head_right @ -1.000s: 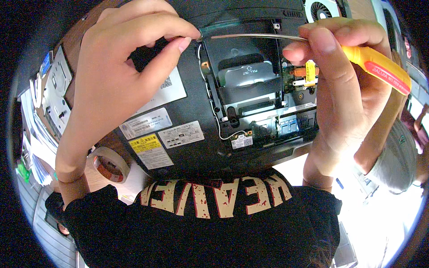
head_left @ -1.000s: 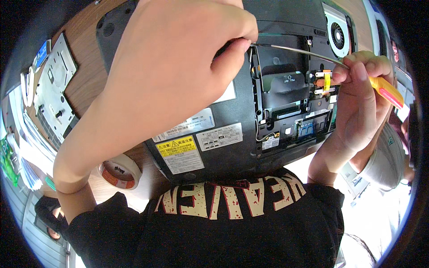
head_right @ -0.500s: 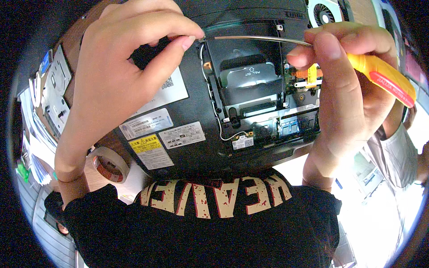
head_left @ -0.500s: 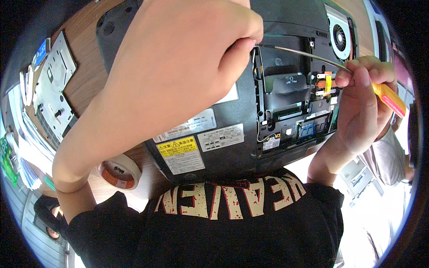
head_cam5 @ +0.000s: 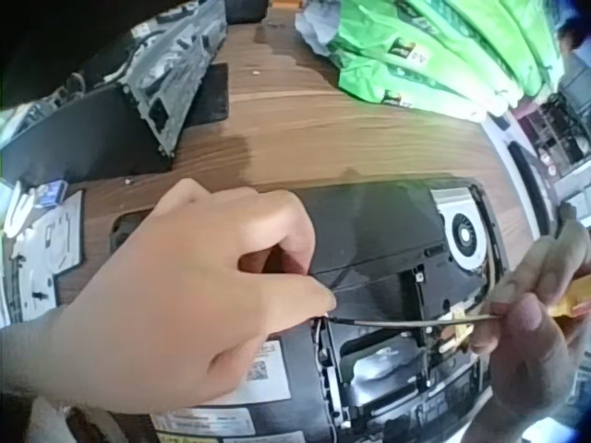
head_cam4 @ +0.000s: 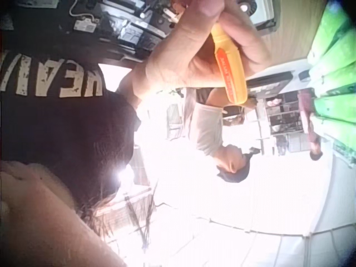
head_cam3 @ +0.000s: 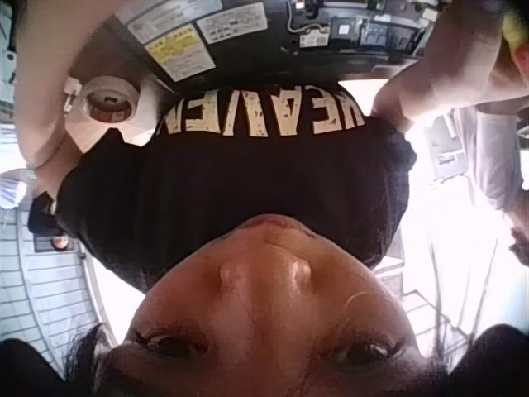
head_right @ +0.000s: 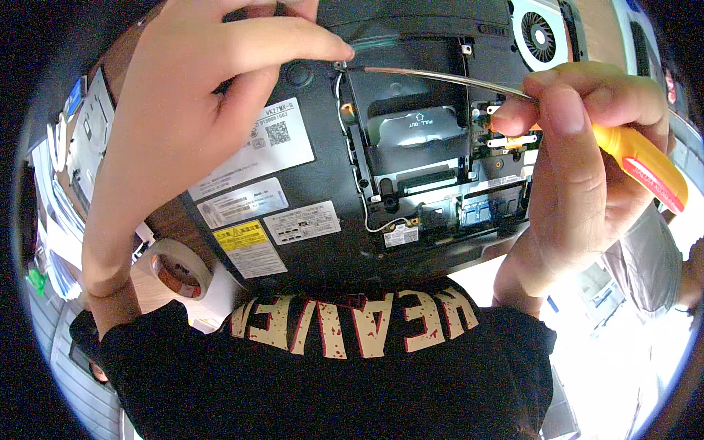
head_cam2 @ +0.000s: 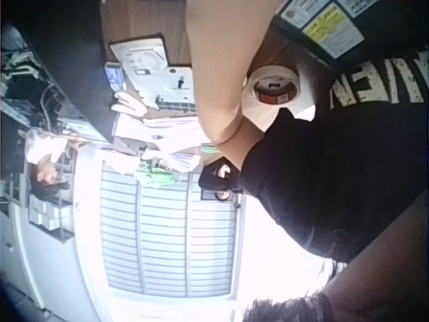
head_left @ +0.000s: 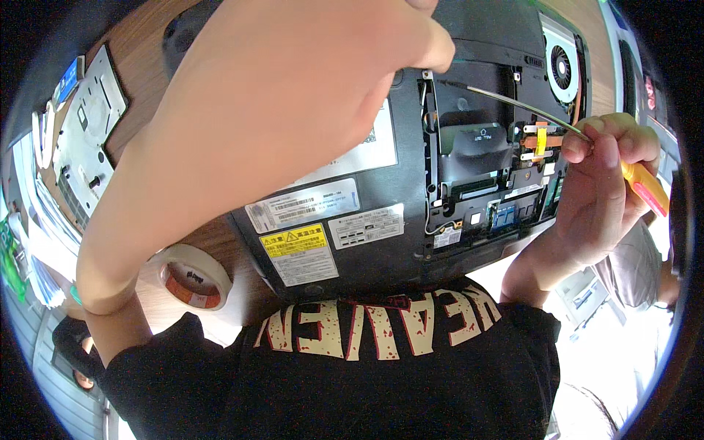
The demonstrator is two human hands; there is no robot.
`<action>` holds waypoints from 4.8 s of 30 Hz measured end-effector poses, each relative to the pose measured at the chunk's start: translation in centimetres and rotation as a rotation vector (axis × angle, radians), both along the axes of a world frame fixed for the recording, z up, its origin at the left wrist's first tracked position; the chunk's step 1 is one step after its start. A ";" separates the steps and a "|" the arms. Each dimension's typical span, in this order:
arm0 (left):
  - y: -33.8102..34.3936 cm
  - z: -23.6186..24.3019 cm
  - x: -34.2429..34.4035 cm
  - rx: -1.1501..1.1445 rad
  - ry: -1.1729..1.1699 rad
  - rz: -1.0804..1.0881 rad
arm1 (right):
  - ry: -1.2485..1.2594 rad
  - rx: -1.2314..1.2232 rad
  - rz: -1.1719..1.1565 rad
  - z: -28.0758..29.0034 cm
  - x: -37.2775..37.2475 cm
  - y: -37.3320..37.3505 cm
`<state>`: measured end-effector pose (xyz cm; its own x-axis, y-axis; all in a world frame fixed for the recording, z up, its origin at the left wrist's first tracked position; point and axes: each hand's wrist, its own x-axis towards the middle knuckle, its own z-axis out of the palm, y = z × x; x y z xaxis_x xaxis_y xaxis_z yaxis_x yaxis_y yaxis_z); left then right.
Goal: The person repairs a laptop by using a screwdriver to remove internal screws and components. They handle small screws from a container, place them into the laptop, and use the screwdriver to secure or loosen parts while other people work nearby.
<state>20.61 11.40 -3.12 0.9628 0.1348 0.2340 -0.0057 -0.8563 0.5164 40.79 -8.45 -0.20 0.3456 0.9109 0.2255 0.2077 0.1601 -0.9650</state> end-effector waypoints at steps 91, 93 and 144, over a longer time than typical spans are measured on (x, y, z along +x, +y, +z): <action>2.9 -3.4 2.2 0.026 -0.332 -0.146 | -0.250 0.111 -0.105 0.1 -3.0 -0.6; 2.8 -3.6 2.2 0.030 -0.350 -0.146 | -0.249 0.115 -0.120 0.0 -3.0 -0.6; -7.3 -2.2 -0.2 -0.026 0.116 0.316 | 0.149 0.466 -0.438 -5.0 -1.0 -5.7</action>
